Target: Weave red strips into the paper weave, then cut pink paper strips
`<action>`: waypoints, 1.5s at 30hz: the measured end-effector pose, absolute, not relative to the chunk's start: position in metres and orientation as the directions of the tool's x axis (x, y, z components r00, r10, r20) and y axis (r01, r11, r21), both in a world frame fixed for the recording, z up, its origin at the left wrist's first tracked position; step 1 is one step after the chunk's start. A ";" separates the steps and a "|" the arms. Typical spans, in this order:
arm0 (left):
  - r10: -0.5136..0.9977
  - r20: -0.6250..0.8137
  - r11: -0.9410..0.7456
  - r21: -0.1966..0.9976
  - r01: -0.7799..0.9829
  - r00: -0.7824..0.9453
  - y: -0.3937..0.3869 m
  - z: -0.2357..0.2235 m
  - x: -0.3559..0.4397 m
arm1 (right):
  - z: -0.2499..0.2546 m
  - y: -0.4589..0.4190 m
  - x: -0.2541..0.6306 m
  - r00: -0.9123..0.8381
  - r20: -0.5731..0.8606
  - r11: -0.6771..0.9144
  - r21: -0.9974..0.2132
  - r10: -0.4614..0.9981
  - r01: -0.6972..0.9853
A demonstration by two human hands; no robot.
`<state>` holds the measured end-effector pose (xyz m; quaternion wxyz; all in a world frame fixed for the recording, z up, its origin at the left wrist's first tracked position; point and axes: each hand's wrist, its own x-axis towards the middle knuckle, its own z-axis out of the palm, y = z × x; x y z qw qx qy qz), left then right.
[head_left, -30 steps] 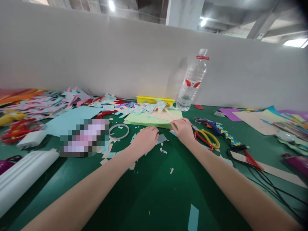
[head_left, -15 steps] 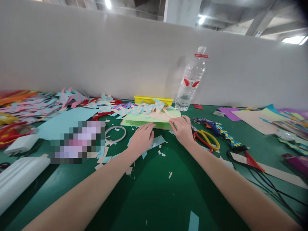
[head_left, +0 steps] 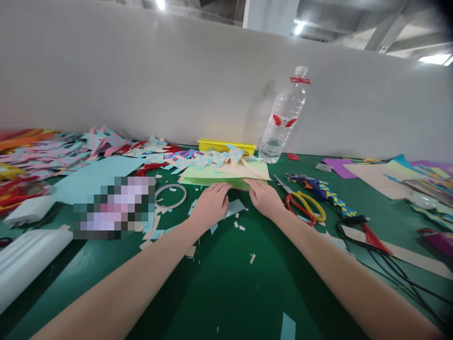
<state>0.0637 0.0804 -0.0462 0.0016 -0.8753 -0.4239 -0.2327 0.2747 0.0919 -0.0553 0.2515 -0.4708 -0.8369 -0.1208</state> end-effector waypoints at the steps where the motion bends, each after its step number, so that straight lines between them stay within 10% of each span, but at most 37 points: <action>1: 0.738 0.409 -0.643 0.188 0.742 0.536 0.080 -0.046 0.063 | -0.057 0.094 0.276 -0.403 0.536 0.505 -0.053 0.742 0.861; 45: 0.707 0.389 -0.672 0.106 0.733 0.591 0.077 -0.050 0.063 | -0.051 0.094 0.275 -0.470 0.505 0.582 -0.082 0.724 0.809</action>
